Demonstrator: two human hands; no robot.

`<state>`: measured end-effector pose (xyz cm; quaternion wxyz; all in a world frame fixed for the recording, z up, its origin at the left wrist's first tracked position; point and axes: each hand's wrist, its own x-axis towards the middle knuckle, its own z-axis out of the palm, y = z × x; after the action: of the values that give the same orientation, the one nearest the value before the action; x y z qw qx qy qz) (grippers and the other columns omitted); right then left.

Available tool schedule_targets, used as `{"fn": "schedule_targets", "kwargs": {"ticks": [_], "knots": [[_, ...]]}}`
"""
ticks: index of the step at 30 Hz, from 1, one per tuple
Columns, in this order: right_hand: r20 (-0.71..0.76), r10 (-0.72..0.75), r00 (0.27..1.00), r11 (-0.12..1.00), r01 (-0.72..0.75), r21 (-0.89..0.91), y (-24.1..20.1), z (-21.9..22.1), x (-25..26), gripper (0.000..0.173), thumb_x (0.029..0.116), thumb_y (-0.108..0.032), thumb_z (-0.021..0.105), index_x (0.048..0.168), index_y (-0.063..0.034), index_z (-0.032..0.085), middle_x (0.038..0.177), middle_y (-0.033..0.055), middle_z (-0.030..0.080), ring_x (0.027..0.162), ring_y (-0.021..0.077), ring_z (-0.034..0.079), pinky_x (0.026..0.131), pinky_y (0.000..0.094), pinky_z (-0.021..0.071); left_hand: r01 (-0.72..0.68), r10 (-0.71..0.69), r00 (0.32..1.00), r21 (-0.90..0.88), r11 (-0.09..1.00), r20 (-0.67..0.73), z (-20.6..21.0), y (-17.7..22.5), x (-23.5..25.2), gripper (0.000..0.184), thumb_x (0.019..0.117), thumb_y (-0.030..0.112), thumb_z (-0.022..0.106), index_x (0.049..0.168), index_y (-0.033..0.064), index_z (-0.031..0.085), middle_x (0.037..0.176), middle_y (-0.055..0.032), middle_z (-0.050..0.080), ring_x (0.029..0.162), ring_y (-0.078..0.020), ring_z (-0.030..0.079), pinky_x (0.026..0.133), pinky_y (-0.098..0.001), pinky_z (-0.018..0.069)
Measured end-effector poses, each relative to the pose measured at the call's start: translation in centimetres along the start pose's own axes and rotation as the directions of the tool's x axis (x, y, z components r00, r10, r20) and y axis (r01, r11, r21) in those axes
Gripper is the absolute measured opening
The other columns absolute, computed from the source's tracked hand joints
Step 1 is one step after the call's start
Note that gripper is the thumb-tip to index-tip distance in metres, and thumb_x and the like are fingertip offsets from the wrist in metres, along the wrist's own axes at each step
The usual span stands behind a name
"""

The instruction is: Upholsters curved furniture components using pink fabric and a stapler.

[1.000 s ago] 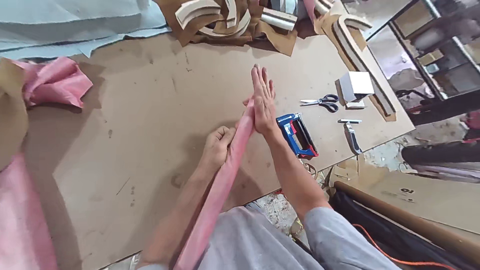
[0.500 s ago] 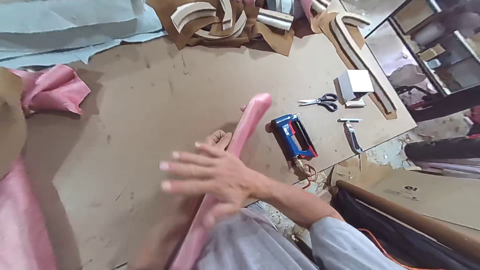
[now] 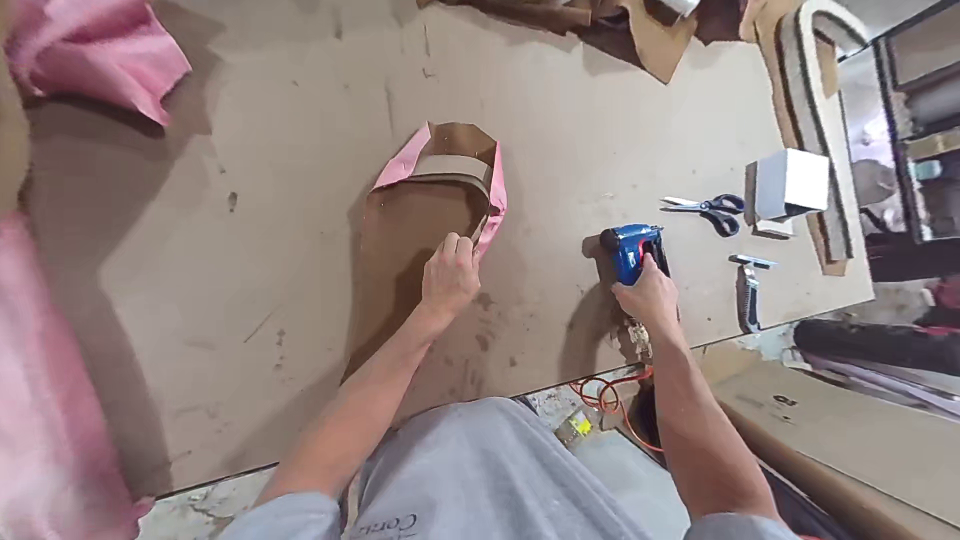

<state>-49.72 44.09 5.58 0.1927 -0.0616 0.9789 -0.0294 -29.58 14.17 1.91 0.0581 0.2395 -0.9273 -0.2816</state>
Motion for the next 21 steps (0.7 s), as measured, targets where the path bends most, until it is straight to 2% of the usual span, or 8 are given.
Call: {"fn": "schedule_targets", "kwargs": {"ticks": [1, 3, 5, 7, 8, 10, 17, 21], "knots": [[-0.004, 0.028, 1.000, 1.000, -0.028, -0.010, -0.9, -0.8, -0.3, 0.077, 0.0821, -0.029, 0.074, 0.149, -0.0023, 0.046, 0.124, 0.0283, 0.065, 0.119, 0.0472, 0.061, 0.098, 0.0690, 0.0449, 0.002, -0.002, 1.000, -0.012, 1.000, 0.000, 0.0, -0.1, 0.0, 0.029, 0.1037, 0.023, 0.054, 0.100, -0.0027, 0.066, 0.104, -0.0204, 0.065, 0.092, -0.0359, 0.069, 0.077, -0.0485, 0.0592], [-0.044, 0.035, 0.998, 0.999, -0.036, -0.025, -2.8, -2.6, -1.7, 0.059, 0.0845, -0.032, 0.067, 0.137, -0.0052, 0.058, 0.113, 0.0247, 0.069, 0.110, 0.0442, 0.066, 0.091, 0.0679, 0.0478, 0.032, -0.031, 0.999, -0.052, 0.998, 0.010, 0.0, -0.1, 0.2, 0.029, 0.1026, 0.024, 0.056, 0.099, -0.0025, 0.066, 0.104, -0.0206, 0.065, 0.092, -0.0365, 0.069, 0.077, -0.0495, 0.0590], [-0.034, -0.063, 0.997, 0.998, 0.063, 0.014, -5.6, -4.0, -4.2, 0.044, 0.0877, -0.042, 0.066, 0.113, -0.0067, 0.071, 0.094, 0.0179, 0.072, 0.092, 0.0367, 0.070, 0.079, 0.0634, 0.0517, 0.129, -0.120, 0.990, -0.131, 0.983, 0.074, -0.3, -0.2, 0.5, 0.029, 0.1010, 0.026, 0.060, 0.103, -0.0024, 0.067, 0.108, -0.0212, 0.066, 0.095, -0.0378, 0.069, 0.081, -0.0530, 0.0579], [0.038, -0.206, 0.978, 0.973, 0.201, 0.109, -8.6, -4.2, -6.8, 0.040, 0.0876, -0.050, 0.070, 0.095, -0.0109, 0.074, 0.082, 0.0072, 0.072, 0.078, 0.0232, 0.070, 0.071, 0.0530, 0.0566, 0.211, -0.187, 0.975, -0.225, 0.951, 0.124, -0.6, -0.5, 0.6, 0.030, 0.0995, 0.029, 0.065, 0.110, 0.0018, 0.064, 0.109, -0.0191, 0.067, 0.096, -0.0368, 0.069, 0.082, -0.0562, 0.0573], [0.072, -0.282, 0.957, 0.952, 0.270, 0.142, -10.4, -4.0, -7.7, 0.038, 0.0864, -0.050, 0.070, 0.092, -0.0130, 0.074, 0.080, 0.0040, 0.071, 0.076, 0.0190, 0.070, 0.070, 0.0500, 0.0573, 0.221, -0.194, 0.973, -0.266, 0.938, 0.126, -0.6, -0.9, 0.8, 0.031, 0.0991, 0.031, 0.067, 0.115, 0.0037, 0.063, 0.107, -0.0184, 0.068, 0.094, -0.0364, 0.070, 0.082, -0.0570, 0.0569], [0.136, -0.368, 0.920, 0.926, 0.350, 0.139, -13.2, -3.5, -8.8, 0.035, 0.0849, -0.049, 0.071, 0.091, -0.0151, 0.075, 0.080, 0.0022, 0.071, 0.077, 0.0177, 0.070, 0.071, 0.0497, 0.0557, 0.196, -0.168, 0.979, -0.321, 0.927, 0.113, -0.3, -1.6, 0.5, 0.032, 0.0994, 0.030, 0.065, 0.120, 0.0059, 0.064, 0.104, -0.0163, 0.070, 0.091, -0.0345, 0.071, 0.080, -0.0566, 0.0571], [0.189, -0.360, 0.914, 0.933, 0.351, 0.083, -15.7, -2.3, -7.7, 0.031, 0.0845, -0.047, 0.071, 0.087, -0.0164, 0.073, 0.075, 0.0004, 0.069, 0.073, 0.0155, 0.068, 0.068, 0.0473, 0.0542, 0.169, -0.146, 0.985, -0.379, 0.910, 0.091, -0.3, -1.9, 0.5, 0.023, 0.1007, 0.027, 0.064, 0.110, 0.0060, 0.069, 0.096, -0.0123, 0.068, 0.087, -0.0291, 0.069, 0.076, -0.0500, 0.0574], [0.236, -0.364, 0.901, 0.931, 0.358, 0.070, -15.9, -2.3, -7.7, 0.028, 0.0836, -0.045, 0.071, 0.083, -0.0170, 0.072, 0.072, -0.0007, 0.067, 0.070, 0.0147, 0.066, 0.064, 0.0463, 0.0529, 0.188, -0.153, 0.981, -0.392, 0.901, 0.118, -0.7, -1.7, 0.6, 0.020, 0.1010, 0.024, 0.063, 0.108, 0.0060, 0.069, 0.095, -0.0124, 0.067, 0.085, -0.0295, 0.069, 0.074, -0.0511, 0.0573]]}}
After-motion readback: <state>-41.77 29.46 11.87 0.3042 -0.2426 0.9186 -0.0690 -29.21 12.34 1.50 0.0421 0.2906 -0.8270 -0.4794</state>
